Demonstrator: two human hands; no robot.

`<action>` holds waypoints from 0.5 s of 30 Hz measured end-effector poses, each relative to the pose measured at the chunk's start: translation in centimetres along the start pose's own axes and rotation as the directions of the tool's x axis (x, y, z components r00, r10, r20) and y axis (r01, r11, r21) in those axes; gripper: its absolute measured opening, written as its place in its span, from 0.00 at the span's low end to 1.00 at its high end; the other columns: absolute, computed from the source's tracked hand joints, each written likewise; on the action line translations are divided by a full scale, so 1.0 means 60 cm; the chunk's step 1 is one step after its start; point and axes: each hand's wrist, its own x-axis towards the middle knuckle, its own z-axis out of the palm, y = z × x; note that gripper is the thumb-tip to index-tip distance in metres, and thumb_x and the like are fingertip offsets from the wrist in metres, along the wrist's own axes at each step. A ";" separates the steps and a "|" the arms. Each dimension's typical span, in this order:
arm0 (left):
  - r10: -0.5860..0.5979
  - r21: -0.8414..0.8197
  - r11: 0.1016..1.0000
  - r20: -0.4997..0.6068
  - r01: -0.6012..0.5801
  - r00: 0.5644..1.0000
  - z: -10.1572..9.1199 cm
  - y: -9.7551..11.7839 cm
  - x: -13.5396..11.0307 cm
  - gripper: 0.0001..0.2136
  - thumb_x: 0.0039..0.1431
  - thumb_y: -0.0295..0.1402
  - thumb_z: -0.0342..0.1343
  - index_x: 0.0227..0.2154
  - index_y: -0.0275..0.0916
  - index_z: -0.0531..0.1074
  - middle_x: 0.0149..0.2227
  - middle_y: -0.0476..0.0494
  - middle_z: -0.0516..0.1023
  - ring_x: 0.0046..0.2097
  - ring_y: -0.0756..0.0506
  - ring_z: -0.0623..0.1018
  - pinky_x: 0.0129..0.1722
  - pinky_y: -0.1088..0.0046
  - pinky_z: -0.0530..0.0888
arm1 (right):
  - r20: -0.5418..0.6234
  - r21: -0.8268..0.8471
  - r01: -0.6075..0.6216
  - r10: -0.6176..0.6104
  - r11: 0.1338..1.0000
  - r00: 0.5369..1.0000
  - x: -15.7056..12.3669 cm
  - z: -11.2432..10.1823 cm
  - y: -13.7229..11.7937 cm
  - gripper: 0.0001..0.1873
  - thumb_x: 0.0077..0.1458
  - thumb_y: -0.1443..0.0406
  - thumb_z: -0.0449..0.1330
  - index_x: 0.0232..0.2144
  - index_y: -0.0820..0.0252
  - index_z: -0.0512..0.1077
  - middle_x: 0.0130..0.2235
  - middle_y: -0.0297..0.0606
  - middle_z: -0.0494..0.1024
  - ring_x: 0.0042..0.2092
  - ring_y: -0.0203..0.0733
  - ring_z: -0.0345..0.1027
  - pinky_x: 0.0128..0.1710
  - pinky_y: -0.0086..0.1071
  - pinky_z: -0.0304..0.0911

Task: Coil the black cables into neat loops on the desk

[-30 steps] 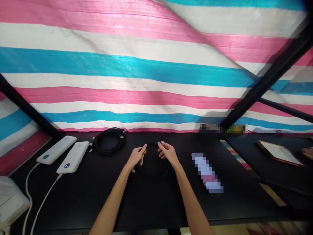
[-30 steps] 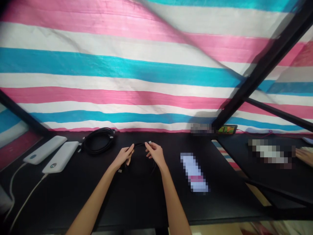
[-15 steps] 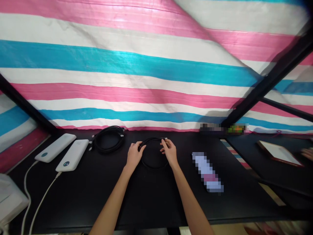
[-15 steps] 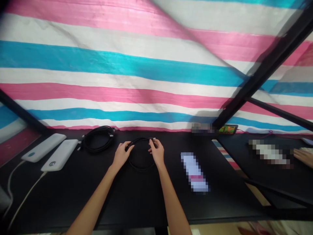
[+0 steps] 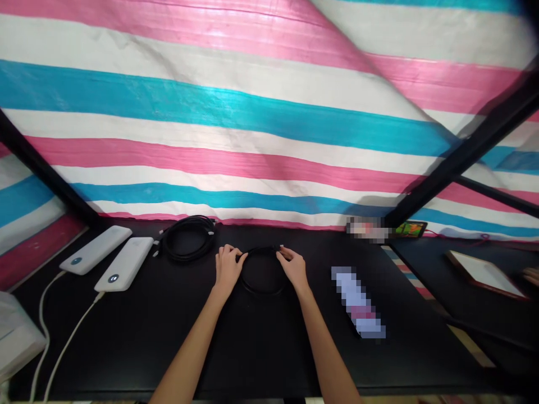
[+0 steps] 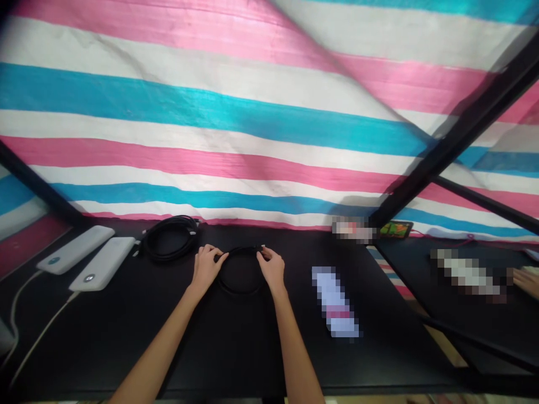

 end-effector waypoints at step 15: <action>0.407 -0.432 0.849 0.166 -0.305 0.898 -0.047 0.055 -0.010 0.12 0.47 0.47 0.61 0.26 0.43 0.76 0.32 0.49 0.74 0.38 0.47 0.72 0.44 0.66 0.63 | 0.007 -0.414 -0.051 0.059 0.909 0.998 -0.018 -0.042 -0.036 0.11 0.49 0.54 0.59 0.31 0.50 0.77 0.33 0.30 0.80 0.38 0.42 0.73 0.36 0.32 0.63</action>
